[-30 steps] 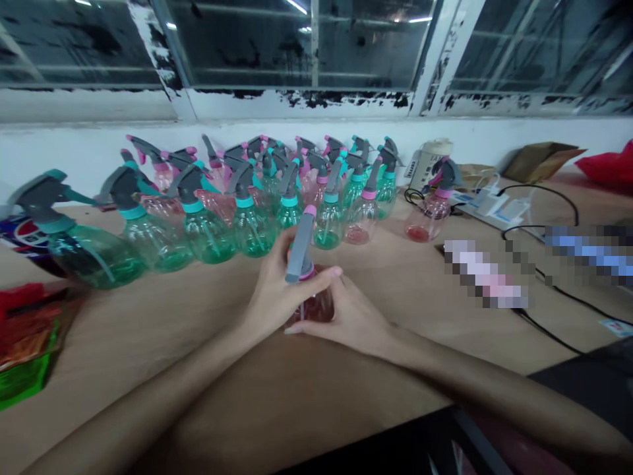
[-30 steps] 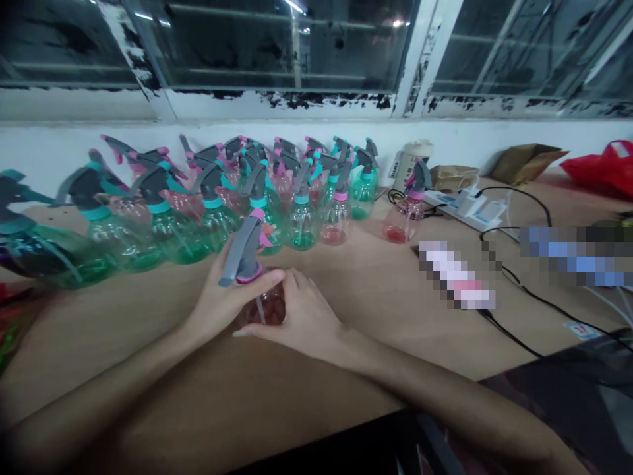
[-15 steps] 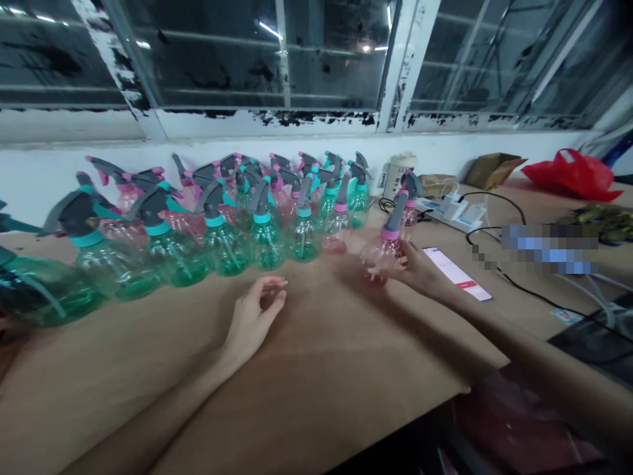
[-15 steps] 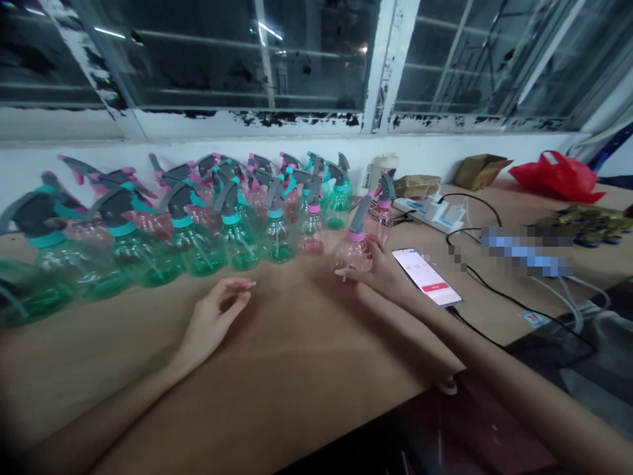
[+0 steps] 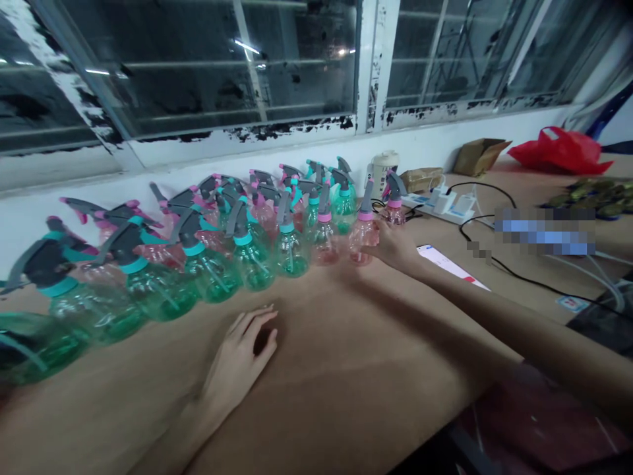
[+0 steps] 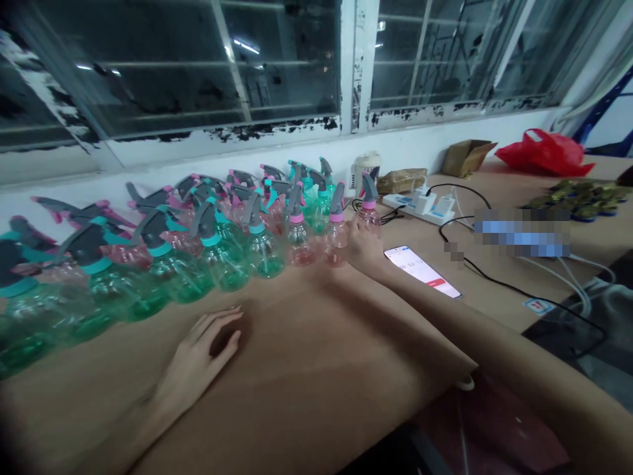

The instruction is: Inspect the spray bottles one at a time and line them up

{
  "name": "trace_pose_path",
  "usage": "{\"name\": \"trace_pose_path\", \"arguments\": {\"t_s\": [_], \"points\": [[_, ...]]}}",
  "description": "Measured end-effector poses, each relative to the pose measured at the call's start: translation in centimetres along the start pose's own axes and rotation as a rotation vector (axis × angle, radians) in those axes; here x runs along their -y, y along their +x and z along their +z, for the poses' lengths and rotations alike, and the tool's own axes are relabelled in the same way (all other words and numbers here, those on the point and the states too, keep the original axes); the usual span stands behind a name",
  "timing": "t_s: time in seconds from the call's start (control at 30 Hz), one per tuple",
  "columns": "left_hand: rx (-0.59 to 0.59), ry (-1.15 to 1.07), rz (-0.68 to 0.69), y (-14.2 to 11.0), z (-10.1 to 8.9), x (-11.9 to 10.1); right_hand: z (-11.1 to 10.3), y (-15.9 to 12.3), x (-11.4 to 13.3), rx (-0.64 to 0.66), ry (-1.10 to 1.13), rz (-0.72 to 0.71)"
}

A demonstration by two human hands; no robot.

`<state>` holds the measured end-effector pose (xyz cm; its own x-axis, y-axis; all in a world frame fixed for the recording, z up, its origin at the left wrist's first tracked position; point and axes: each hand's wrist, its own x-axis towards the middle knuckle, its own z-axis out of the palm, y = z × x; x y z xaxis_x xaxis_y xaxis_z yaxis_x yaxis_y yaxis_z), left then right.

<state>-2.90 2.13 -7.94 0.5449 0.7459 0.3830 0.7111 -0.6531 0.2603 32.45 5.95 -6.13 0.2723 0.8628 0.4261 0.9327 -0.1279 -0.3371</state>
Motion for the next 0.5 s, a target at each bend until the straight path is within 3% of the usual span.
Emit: {"name": "trace_pose_path", "arguments": {"t_s": [0.27, 0.5], "points": [[0.015, 0.000, -0.023, 0.0, -0.2, -0.5, 0.7, 1.3, 1.5, -0.023, -0.012, 0.076], [0.024, -0.001, -0.019, 0.0, -0.1, -0.5, -0.3, -2.3, -0.7, -0.218, 0.143, -0.029]]}}
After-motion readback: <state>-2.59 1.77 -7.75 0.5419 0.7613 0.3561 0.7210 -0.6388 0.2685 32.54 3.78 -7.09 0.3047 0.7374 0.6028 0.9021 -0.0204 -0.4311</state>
